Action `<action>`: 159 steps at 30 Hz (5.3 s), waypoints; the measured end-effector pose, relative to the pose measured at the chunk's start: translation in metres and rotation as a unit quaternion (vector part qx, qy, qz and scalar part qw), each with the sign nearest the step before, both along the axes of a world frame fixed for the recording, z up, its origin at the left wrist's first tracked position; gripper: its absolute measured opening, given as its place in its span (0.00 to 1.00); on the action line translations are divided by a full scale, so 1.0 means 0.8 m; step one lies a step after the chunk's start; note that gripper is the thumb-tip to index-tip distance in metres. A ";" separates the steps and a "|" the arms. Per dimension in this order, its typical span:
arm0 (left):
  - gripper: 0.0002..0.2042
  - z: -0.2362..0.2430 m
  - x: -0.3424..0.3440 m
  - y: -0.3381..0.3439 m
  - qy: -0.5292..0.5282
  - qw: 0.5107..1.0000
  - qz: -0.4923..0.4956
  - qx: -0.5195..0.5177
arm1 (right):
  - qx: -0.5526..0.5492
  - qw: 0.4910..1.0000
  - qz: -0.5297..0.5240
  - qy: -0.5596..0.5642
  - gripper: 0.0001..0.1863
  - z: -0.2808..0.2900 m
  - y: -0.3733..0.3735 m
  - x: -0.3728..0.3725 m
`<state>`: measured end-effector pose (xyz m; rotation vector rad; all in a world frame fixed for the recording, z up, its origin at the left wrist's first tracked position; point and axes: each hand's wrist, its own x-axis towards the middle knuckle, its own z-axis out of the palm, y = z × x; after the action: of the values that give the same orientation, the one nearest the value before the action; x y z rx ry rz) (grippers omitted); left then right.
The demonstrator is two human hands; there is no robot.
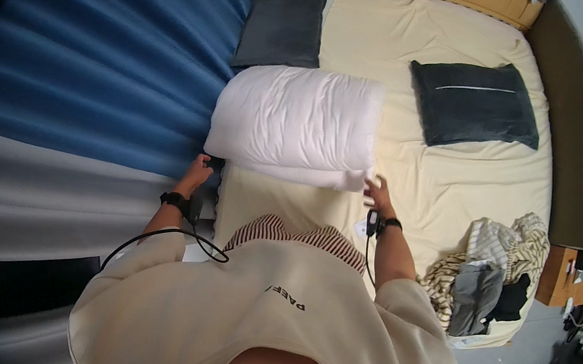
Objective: The person is tidying the bed, folding a large white pillow, arranging other pillows, and folding clothes on the bed.
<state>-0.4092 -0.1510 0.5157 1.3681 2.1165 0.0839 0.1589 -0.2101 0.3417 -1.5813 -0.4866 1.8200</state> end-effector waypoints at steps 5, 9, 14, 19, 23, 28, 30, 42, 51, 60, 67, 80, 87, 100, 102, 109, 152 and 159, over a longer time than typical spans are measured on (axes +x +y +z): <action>0.30 -0.012 0.007 0.065 -0.023 0.996 -0.065 -0.064 | 0.072 0.971 -0.176 -0.146 0.52 0.032 0.109 -0.044; 0.34 -0.034 -0.088 0.146 -0.058 0.995 -0.066 -0.037 | 0.056 0.997 -0.044 -0.031 0.49 0.059 0.130 -0.069; 0.48 -0.062 -0.029 0.186 -0.113 0.978 0.114 -0.135 | 0.146 0.976 -0.050 -0.157 0.23 0.138 0.063 -0.111; 0.29 -0.143 -0.149 0.185 0.033 0.976 -0.137 -0.164 | 0.134 0.982 -0.020 -0.130 0.25 0.169 0.030 -0.148; 0.25 -0.180 -0.126 0.141 -0.052 0.959 -0.189 -0.205 | -0.080 0.961 -0.169 -0.203 0.50 -0.003 -0.038 -0.120; 0.24 -0.214 -0.230 0.123 0.033 0.981 -0.171 -0.080 | -0.128 0.936 -0.324 -0.050 0.57 -0.015 0.032 -0.250; 0.24 -0.161 -0.091 0.117 0.033 0.962 -0.135 -0.236 | -0.121 0.918 -0.373 -0.062 0.60 0.008 -0.025 -0.206; 0.43 -0.161 0.032 0.388 0.019 0.918 -0.365 0.155 | -0.133 0.931 -0.319 0.115 0.58 -0.160 0.014 -0.231; 0.57 -0.301 0.069 0.523 0.133 0.919 -0.372 0.020 | -0.002 0.889 -0.404 0.216 0.38 -0.221 0.013 -0.261; 0.35 -0.287 0.021 0.483 -0.047 0.967 -0.224 -0.109 | 0.017 0.836 -0.479 0.267 0.35 -0.206 0.024 -0.314; 0.23 -0.146 0.034 0.333 -0.248 0.968 -0.006 0.043 | -0.001 0.866 -0.449 0.217 0.29 -0.217 0.025 -0.279; 0.26 -0.044 -0.130 -0.018 -0.323 0.890 0.321 -0.035 | 0.113 0.988 -0.103 -0.009 0.55 -0.094 0.369 -0.286; 0.29 -0.149 -0.145 -0.020 -0.157 0.974 0.004 -0.164 | 0.199 0.975 0.079 -0.063 0.61 -0.070 0.231 -0.373; 0.26 -0.153 -0.131 0.226 0.016 0.952 -0.274 0.136 | 0.099 0.944 0.279 0.146 0.66 -0.090 0.061 -0.314; 0.30 -0.168 -0.091 0.297 0.037 0.940 -0.282 0.186 | 0.123 0.951 0.239 0.149 0.58 -0.099 0.054 -0.320; 0.38 -0.241 -0.069 0.435 0.128 0.915 -0.306 0.230 | 0.108 0.979 0.136 0.110 0.35 -0.118 0.037 -0.335; 0.12 -0.165 0.138 0.101 -0.254 0.891 -0.275 -0.257 | -0.157 0.933 0.078 -0.315 0.36 -0.253 0.110 -0.039; 0.17 -0.363 0.382 0.286 -0.338 0.854 -0.394 0.035 | -0.133 0.965 -0.054 -0.219 0.29 -0.292 0.071 -0.016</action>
<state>-0.1039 0.0779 0.2251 1.8094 0.8955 0.2618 0.1463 -0.1533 0.1084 -2.1681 -0.3498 1.4991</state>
